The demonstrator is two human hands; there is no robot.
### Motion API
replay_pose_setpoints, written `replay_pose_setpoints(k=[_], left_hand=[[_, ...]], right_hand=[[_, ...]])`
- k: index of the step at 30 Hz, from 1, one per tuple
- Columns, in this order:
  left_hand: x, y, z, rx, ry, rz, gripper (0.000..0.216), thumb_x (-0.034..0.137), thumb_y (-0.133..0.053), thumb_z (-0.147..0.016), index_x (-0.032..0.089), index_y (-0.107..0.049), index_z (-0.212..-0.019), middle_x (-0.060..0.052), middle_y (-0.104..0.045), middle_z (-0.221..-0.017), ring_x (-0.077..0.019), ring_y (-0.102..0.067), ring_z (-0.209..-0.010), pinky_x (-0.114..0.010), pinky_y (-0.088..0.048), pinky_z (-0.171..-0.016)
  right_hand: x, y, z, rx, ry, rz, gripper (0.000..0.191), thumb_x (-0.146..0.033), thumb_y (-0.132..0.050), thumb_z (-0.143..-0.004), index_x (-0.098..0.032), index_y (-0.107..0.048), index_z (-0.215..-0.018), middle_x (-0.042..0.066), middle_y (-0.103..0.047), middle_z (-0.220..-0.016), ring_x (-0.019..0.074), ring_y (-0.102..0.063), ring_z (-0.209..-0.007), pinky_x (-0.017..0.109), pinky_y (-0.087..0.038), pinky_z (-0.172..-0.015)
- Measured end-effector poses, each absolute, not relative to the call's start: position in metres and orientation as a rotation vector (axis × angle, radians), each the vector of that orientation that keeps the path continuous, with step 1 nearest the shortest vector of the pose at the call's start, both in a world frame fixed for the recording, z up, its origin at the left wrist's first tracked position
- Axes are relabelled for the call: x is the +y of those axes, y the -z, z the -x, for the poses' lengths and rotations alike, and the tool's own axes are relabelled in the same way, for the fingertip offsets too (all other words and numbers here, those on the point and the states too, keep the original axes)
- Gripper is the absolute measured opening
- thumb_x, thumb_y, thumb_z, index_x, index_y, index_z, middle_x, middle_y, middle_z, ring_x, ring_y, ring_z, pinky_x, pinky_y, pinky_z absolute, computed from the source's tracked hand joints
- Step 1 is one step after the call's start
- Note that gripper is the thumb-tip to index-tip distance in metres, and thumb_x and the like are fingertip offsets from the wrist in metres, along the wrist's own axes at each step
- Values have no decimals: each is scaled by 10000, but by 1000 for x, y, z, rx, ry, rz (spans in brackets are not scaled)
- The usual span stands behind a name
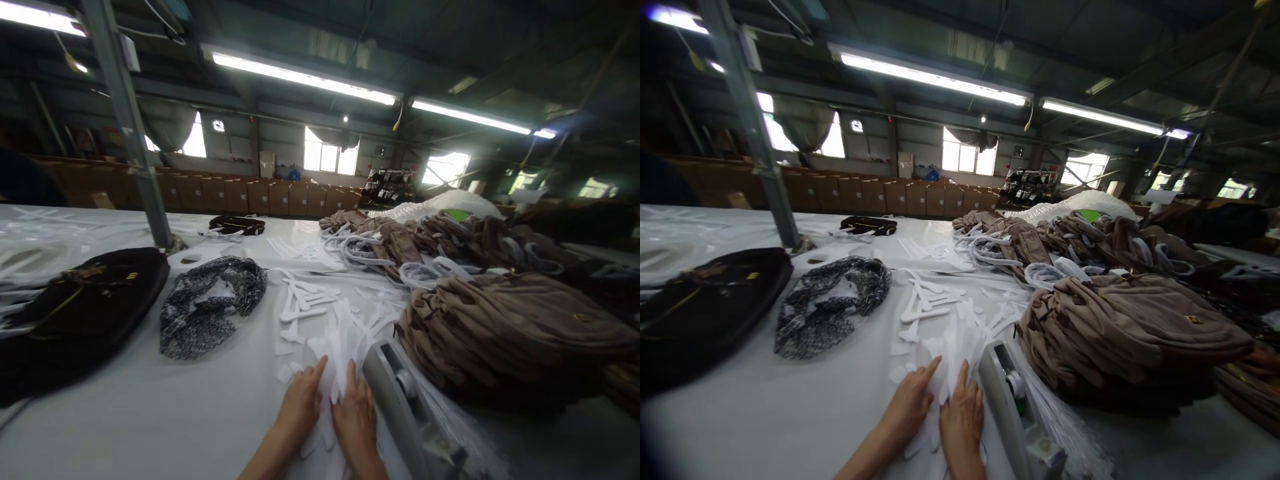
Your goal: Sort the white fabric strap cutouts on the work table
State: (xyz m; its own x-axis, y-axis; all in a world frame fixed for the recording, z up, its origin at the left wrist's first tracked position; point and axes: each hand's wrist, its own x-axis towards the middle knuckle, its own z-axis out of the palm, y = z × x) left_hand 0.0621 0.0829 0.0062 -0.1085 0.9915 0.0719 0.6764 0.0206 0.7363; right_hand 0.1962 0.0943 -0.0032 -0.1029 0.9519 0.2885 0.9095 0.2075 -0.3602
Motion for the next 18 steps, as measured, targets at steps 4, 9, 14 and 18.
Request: replay_pose_setpoints(k=[4,9,14,18], left_hand=[[89,-16,-56,1575,-1179,-1130,662,180,-420,-777,129,-250,-1415,-165,-549,-1272,-261,-578,-1066,-376,-450,-883],[96,-33,-57,1438,-1399,-810,658,396,-633,-751,206,-358,-1318,-140,-516,-1304,-244,-546,-1135,-343,-445,-935],[113,-25,-66,1436,-1466,-733,577,220,-719,-648,149,-435,-1146,-127,-654,-994,-231,-668,-829,-365,-527,-790],[116,-10,-64,1500,-1576,-705,519,115,-691,-603,158,-495,-1082,-84,-670,-929,-237,-661,-846,-384,-512,-816]], right_hand=[[94,-19,-174,-2036,-126,1622,644,3,-368,-743,-167,-415,-1363,142,-630,-997,284,-569,-913,380,-418,-795],[76,-22,-146,-2099,-270,1493,694,-75,-555,-659,-174,-450,-1338,207,-516,-1263,374,-477,-1121,538,-347,-926],[67,-24,-159,-2114,-537,1188,703,-136,-606,-617,-137,-466,-1305,174,-417,-1385,327,-314,-1311,511,-246,-1070],[70,-26,-194,-1992,-474,1276,355,-230,-548,-775,-202,-620,-1122,115,-517,-1310,287,-418,-1252,468,-315,-1045]])
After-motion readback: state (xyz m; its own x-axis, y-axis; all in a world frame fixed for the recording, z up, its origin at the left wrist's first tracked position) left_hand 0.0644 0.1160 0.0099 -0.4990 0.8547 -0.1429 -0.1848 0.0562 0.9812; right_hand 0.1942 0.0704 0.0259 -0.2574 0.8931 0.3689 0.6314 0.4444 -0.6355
